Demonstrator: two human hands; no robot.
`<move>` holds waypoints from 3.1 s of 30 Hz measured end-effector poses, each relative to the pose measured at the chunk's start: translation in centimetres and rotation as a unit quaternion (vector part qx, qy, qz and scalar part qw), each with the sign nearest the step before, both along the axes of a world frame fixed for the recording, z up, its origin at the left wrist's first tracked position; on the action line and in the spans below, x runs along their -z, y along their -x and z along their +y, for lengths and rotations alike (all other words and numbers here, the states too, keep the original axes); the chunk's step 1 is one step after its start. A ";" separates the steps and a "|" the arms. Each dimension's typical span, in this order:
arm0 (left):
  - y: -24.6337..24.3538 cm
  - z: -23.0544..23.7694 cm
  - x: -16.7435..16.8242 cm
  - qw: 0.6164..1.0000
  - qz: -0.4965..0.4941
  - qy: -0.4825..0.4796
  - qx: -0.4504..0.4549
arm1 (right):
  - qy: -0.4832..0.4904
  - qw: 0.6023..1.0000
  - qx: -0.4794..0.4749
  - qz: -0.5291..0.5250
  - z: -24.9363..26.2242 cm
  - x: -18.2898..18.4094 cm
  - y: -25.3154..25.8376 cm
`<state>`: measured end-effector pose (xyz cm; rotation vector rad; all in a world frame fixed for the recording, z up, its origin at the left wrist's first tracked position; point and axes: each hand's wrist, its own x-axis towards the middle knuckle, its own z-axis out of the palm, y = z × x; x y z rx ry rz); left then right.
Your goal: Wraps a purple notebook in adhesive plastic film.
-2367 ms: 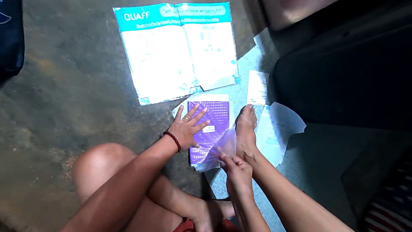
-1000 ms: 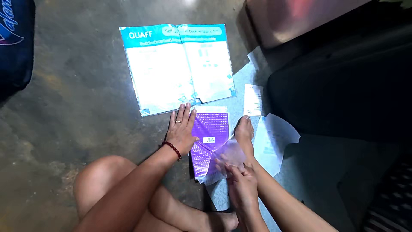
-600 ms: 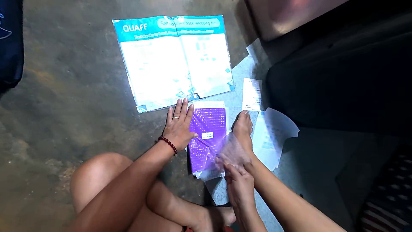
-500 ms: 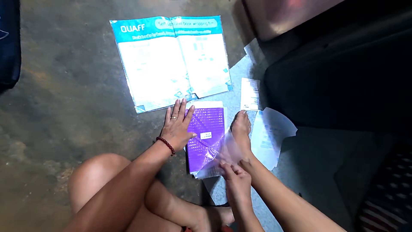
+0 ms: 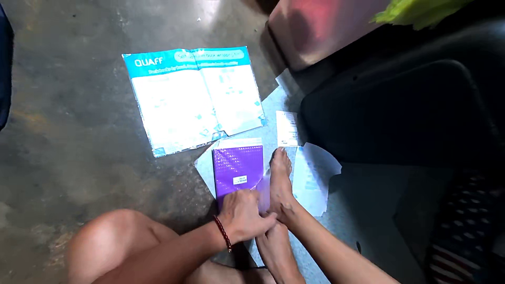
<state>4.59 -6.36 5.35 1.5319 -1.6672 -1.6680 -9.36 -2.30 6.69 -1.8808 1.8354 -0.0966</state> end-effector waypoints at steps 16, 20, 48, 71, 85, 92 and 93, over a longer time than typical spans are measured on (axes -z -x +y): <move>-1.7 -0.5 1.1 0.989 0.093 -0.100 -0.057 | -0.274 0.947 -0.065 0.155 -6.1 -6.0 -0.9; -1.7 -0.6 1.1 0.988 0.109 -0.105 -0.042 | -0.172 0.975 0.004 0.140 -7.3 -6.4 -0.3; -4.0 -10.2 0.5 0.975 -0.100 0.140 0.140 | -0.064 0.997 0.030 0.003 -8.2 0.7 -0.3; -3.8 -7.9 6.9 0.965 -0.120 0.227 0.049 | -0.133 0.980 0.083 -0.125 -9.9 0.5 1.2; -2.7 -7.7 6.0 0.971 -0.146 0.192 -0.001 | -0.117 0.980 0.133 -0.088 -10.0 0.2 0.7; -2.7 -7.9 5.6 0.973 -0.148 0.175 0.010 | -0.105 0.984 0.118 -0.086 -9.7 -0.5 0.1; -2.7 -7.9 5.6 0.973 -0.149 0.174 0.010 | -0.102 0.984 0.115 -0.086 -9.6 -0.5 0.0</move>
